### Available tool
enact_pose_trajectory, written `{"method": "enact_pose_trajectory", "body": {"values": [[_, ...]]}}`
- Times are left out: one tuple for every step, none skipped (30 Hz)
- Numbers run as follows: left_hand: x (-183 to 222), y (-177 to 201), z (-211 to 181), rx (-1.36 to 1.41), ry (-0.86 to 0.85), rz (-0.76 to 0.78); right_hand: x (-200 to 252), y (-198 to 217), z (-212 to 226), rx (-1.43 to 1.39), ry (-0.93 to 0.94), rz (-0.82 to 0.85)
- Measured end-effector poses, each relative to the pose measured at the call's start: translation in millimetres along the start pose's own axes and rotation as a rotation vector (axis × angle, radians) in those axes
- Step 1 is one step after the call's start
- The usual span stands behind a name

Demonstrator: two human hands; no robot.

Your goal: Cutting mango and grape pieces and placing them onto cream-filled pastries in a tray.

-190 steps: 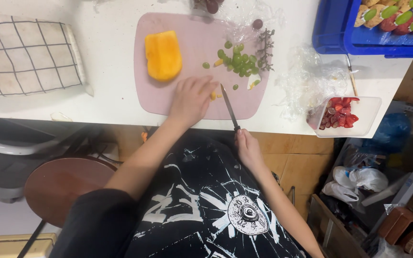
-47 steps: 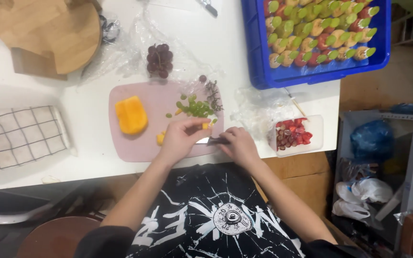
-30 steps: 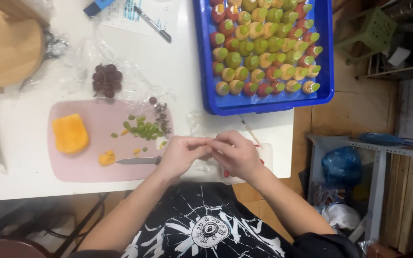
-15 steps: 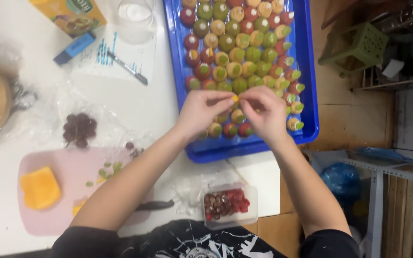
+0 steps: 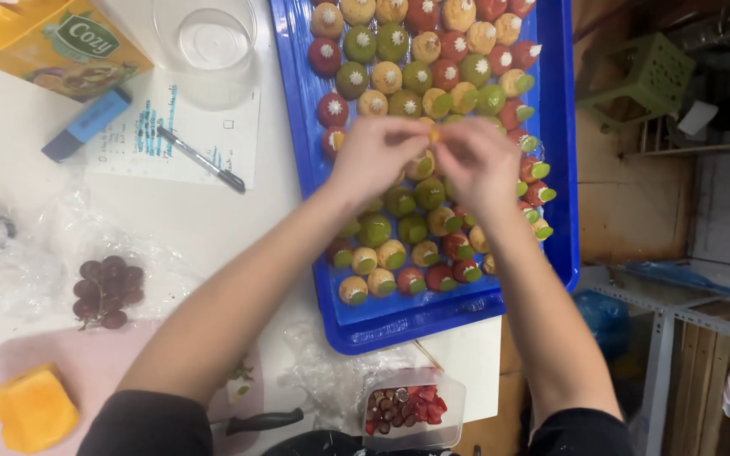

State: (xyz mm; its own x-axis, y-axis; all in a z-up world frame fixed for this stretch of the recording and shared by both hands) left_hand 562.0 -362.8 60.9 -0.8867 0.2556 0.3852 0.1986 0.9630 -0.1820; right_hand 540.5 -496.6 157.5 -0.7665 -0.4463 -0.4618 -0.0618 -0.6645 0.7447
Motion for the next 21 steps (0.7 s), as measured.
{"method": "enact_pose_trajectory", "body": {"values": [[-11,2,-7,-0.131,-0.066,-0.01,-3,0,-8,0.069,0.057,-0.003],[-18,6,-4,-0.125,-0.052,-0.007,-4,-3,-15,0.066,0.045,0.008],[-22,6,-11,-0.231,-0.151,-0.004,-4,-7,-29,0.02,-0.034,0.035],[-30,7,-23,-0.34,-0.268,-0.005,-10,-11,-44,-0.02,-0.099,0.053],[-33,9,-25,-0.336,-0.271,-0.006,-13,-14,-49,-0.017,-0.096,0.056],[-39,11,-31,-0.399,-0.303,-0.025,-18,-20,-55,-0.022,-0.082,0.086],[-44,13,-36,-0.461,-0.334,-0.044,-23,-25,-61,-0.026,-0.069,0.115],[-46,12,-35,-0.458,-0.327,-0.046,-22,-30,-62,-0.03,-0.071,0.122],[-50,12,-30,-0.454,-0.28,-0.064,-21,-36,-64,-0.04,-0.073,0.134],[-54,13,-25,-0.452,-0.233,-0.08,-20,-41,-65,-0.051,-0.075,0.144],[-56,13,-21,-0.449,-0.225,-0.081,-17,-44,-65,-0.055,-0.079,0.15],[-58,17,-20,-0.404,-0.225,-0.101,-18,-45,-67,-0.058,-0.088,0.129],[-61,20,-20,-0.358,-0.225,-0.121,-18,-45,-69,-0.062,-0.096,0.107],[-58,27,-25,-0.361,-0.226,-0.124,-17,-41,-72,-0.064,-0.093,0.105],[-53,34,-35,-0.357,-0.292,-0.148,-15,-35,-75,-0.056,-0.089,0.087],[-45,38,-44,-0.351,-0.355,-0.164,-11,-27,-78,-0.045,-0.092,0.07],[-40,43,-47,-0.352,-0.353,-0.16,-10,-23,-78,-0.045,-0.097,0.07],[-32,46,-51,-0.352,-0.379,-0.147,-6,-17,-82,-0.037,-0.149,0.066],[-24,50,-55,-0.353,-0.405,-0.134,-2,-12,-85,-0.029,-0.201,0.062],[-20,50,-53,-0.352,-0.406,-0.131,-2,-9,-85,-0.026,-0.203,0.06],[-17,51,-51,-0.331,-0.387,-0.116,-2,-6,-83,0.005,-0.191,0.056]]}}
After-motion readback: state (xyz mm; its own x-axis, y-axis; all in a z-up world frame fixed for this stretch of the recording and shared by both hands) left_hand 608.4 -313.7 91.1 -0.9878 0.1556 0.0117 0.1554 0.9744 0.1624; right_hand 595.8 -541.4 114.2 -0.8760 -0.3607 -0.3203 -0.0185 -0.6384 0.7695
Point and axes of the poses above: each hand's wrist, its own x-axis away from the middle knuckle, its own y-axis out of the back of the hand, z = x × y, the point moved 9 cm from there along -x, towards the middle knuckle, and after that the axes turned 12 degrees about y, right-handed, at the moved point
